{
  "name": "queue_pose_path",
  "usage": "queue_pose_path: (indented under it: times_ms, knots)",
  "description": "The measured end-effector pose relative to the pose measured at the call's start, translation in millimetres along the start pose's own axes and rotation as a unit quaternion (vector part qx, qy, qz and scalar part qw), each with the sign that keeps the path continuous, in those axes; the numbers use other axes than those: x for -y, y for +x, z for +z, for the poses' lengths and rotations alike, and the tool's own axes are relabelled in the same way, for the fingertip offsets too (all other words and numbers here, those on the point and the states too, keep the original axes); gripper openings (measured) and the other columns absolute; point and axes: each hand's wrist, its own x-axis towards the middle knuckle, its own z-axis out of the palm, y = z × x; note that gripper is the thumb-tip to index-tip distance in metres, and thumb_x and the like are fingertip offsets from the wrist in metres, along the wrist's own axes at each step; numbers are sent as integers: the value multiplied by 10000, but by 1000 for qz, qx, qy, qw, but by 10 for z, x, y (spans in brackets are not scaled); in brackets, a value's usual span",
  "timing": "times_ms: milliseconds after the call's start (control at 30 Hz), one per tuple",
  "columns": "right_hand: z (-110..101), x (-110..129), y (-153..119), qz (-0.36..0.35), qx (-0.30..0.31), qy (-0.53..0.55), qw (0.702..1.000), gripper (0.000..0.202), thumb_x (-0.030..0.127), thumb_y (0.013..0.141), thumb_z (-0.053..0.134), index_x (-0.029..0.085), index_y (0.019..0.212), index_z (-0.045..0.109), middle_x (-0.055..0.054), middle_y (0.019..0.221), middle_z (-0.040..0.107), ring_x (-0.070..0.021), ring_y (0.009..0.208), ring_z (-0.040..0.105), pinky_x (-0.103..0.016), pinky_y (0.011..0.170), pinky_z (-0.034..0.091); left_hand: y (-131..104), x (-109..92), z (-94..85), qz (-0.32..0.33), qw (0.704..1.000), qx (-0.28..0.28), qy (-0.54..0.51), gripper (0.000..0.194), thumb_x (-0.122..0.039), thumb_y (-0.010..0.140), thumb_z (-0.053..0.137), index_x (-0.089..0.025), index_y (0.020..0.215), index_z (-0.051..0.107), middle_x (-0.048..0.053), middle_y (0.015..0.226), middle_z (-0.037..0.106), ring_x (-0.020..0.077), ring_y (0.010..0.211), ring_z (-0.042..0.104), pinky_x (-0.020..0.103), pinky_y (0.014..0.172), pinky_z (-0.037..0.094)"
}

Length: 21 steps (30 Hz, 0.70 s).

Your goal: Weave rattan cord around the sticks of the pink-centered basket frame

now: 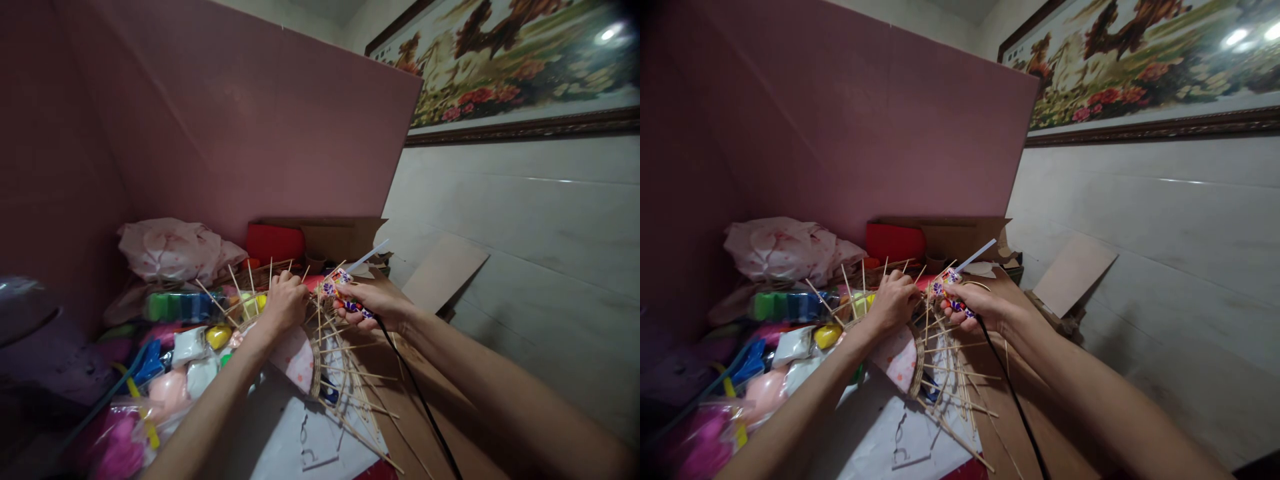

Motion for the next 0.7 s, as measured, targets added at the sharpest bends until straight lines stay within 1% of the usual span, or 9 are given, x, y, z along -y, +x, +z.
queue_pose_path:
  times_ms: [267,367,600,700]
  knots:
    - [30,12,-37,5,-13,7,1000,313,419,868,462,133,755,520,23,616,473,2,361,305,-76,263,207,0,2,11,-3,1000,5,-1,153,-205,779,516,-207,692,642,74,810,616,246,889,436,391,753,305]
    - [42,16,-43,9,-17,9,1000,337,428,867,459,124,734,521,18,615,474,4,359,307,-81,264,208,1,2,18,-2,1000,2,-1,173,-217,791,502,-207,695,645,76,804,615,244,881,433,392,752,305]
    - [86,26,-66,-3,-26,12,1000,334,406,885,431,119,735,516,14,610,472,-1,370,299,-84,268,189,-3,8,25,3,1000,-6,-4,169,-208,785,509,-202,679,640,74,793,616,242,867,429,389,740,309]
    - [107,50,-124,-22,-18,17,999,308,401,874,453,118,779,529,10,641,474,-3,387,311,-85,276,186,-7,7,20,3,1000,-6,-6,158,-200,774,520,-203,669,638,75,787,616,244,865,433,389,735,310]
